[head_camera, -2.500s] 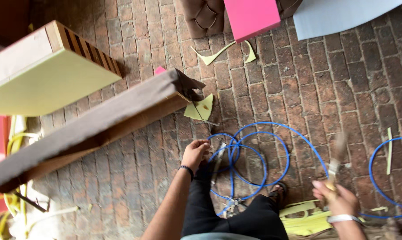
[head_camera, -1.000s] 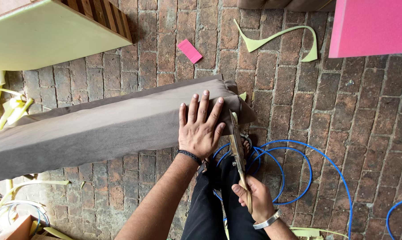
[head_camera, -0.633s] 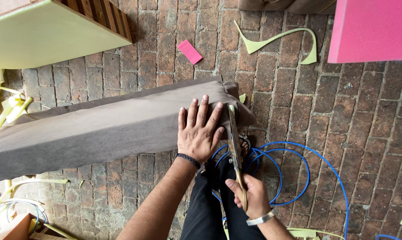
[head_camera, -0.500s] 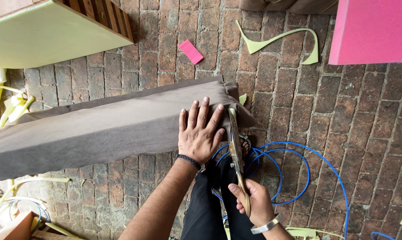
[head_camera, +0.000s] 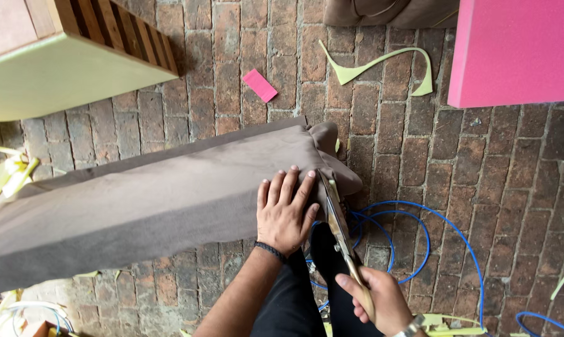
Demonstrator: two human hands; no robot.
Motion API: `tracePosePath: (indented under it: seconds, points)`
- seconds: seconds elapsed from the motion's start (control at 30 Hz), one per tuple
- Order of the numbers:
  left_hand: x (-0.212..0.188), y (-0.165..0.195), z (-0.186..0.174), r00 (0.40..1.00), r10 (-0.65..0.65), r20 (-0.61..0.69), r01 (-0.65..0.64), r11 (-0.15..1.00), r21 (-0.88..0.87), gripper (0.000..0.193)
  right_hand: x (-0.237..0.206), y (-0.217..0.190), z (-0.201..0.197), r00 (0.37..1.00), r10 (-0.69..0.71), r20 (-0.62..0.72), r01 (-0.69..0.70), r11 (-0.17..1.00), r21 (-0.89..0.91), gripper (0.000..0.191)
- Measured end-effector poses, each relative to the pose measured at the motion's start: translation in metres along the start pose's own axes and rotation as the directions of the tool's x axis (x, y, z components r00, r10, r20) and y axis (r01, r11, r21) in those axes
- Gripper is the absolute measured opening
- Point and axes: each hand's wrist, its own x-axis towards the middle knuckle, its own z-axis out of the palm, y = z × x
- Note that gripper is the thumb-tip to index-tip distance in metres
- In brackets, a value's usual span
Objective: The person cuts a large piece of gray fabric on the floor using shears, then moves to a wooden table to trim a smaller piece of the same fabric. The person folds the cut fabric and places it on the table.
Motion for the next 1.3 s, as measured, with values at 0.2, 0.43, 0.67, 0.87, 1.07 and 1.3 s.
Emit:
tracePosePath:
  seconds: [0.2, 0.43, 0.67, 0.87, 1.07, 1.3]
  points:
    - [0.045, -0.046, -0.017, 0.908, 0.061, 0.415, 0.090, 0.939, -0.333, 0.053, -0.011, -0.018, -0.009, 0.984, 0.135, 0.120, -0.157, 0.967, 0.199, 0.036]
    - [0.097, -0.095, 0.027, 0.690, 0.380, 0.617, 0.074, 0.810, -0.581, 0.065, -0.009, -0.085, -0.010, 0.959, 0.264, 0.100, -0.277, 0.947, 0.160, 0.045]
    - [0.118, -0.122, 0.031, 0.479, -0.007, 0.878, 0.260, 0.956, -0.134, 0.083, -0.018, -0.106, -0.013, 0.891, 0.447, 0.081, -0.454, 0.880, 0.143, 0.055]
    - [0.121, -0.106, 0.057, 0.404, -0.017, 0.915, 0.250, 0.964, -0.093, 0.074, -0.020, -0.119, -0.018, 0.796, 0.585, 0.153, -0.605, 0.764, 0.226, 0.046]
    - [0.101, -0.082, 0.111, 0.603, 0.054, 0.796, 0.214, 0.950, -0.226, 0.067, 0.002, -0.100, -0.010, 0.785, 0.594, 0.177, -0.619, 0.764, 0.183, 0.049]
    - [0.061, -0.075, 0.079, 0.640, 0.099, 0.762, 0.141, 0.960, -0.244, 0.077, -0.011, -0.011, -0.010, 0.859, 0.443, 0.255, -0.483, 0.868, 0.119, 0.050]
